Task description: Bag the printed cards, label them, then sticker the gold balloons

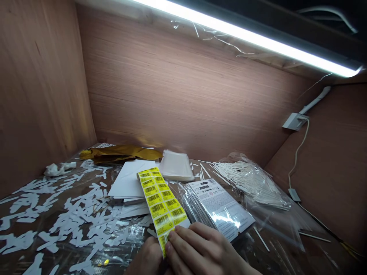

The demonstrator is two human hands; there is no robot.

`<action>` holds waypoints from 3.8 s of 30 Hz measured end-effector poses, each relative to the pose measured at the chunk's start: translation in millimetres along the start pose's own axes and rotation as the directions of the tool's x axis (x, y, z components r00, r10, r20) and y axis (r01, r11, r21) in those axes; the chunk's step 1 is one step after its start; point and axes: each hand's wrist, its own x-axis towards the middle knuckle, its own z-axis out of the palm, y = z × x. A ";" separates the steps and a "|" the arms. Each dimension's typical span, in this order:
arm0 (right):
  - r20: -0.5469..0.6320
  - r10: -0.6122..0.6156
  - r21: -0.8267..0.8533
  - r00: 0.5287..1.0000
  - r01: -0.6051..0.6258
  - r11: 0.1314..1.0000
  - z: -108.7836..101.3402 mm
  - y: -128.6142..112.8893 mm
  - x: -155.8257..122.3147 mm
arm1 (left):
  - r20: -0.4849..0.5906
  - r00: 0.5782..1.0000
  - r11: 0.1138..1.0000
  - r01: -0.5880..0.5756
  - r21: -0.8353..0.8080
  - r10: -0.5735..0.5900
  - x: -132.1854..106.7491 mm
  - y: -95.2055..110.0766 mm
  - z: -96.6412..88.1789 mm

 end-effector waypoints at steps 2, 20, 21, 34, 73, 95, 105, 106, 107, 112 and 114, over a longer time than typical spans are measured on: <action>-0.003 -0.016 -0.025 1.000 0.016 1.000 -1.2 0.0 2.8 | -0.013 0.994 0.994 -0.110 -0.007 0.110 2.3 -7.7 6.0; 0.174 0.097 0.103 0.980 -0.116 0.988 2.7 2.3 -0.3 | -0.086 0.968 0.969 -0.228 0.096 0.236 -6.2 -20.6 7.6; 0.199 0.107 0.111 0.974 -0.131 0.985 2.9 2.8 -1.6 | -0.085 0.970 0.971 -0.219 0.094 0.227 -6.7 -20.3 7.0; 0.176 0.095 0.129 0.980 -0.119 0.984 2.0 1.5 -1.1 | 0.011 0.978 0.978 -0.207 0.033 0.207 -0.6 -13.3 1.4; 0.234 0.161 0.153 0.959 -0.200 0.968 1.7 2.5 6.5 | 0.041 0.997 0.995 -0.058 -0.087 0.062 9.0 12.3 -7.6; 0.226 0.124 0.124 0.966 -0.155 0.980 -1.5 1.2 8.6 | 0.039 0.995 0.992 -0.091 -0.092 0.095 14.0 15.1 -8.1; 0.229 0.099 0.044 0.968 -0.111 0.993 1.7 -0.5 11.5 | 0.016 0.997 0.996 -0.069 -0.049 0.070 10.5 17.5 -8.8; 0.229 0.100 0.049 0.968 -0.114 0.992 2.3 -0.7 11.5 | 0.021 0.997 0.996 -0.071 -0.048 0.072 10.7 17.3 -8.8; 0.229 0.103 0.059 0.968 -0.119 0.991 2.8 -0.9 11.3 | 0.019 0.997 0.997 -0.069 -0.045 0.070 10.8 17.3 -8.8; 0.245 0.154 0.099 0.957 -0.182 0.978 0.9 0.7 10.4 | 0.034 0.995 0.992 -0.091 -0.086 0.094 9.8 12.7 -4.7; 0.259 0.154 0.107 0.953 -0.187 0.977 -2.8 2.1 11.6 | 0.044 0.996 0.992 -0.079 -0.097 0.084 8.8 11.3 -3.9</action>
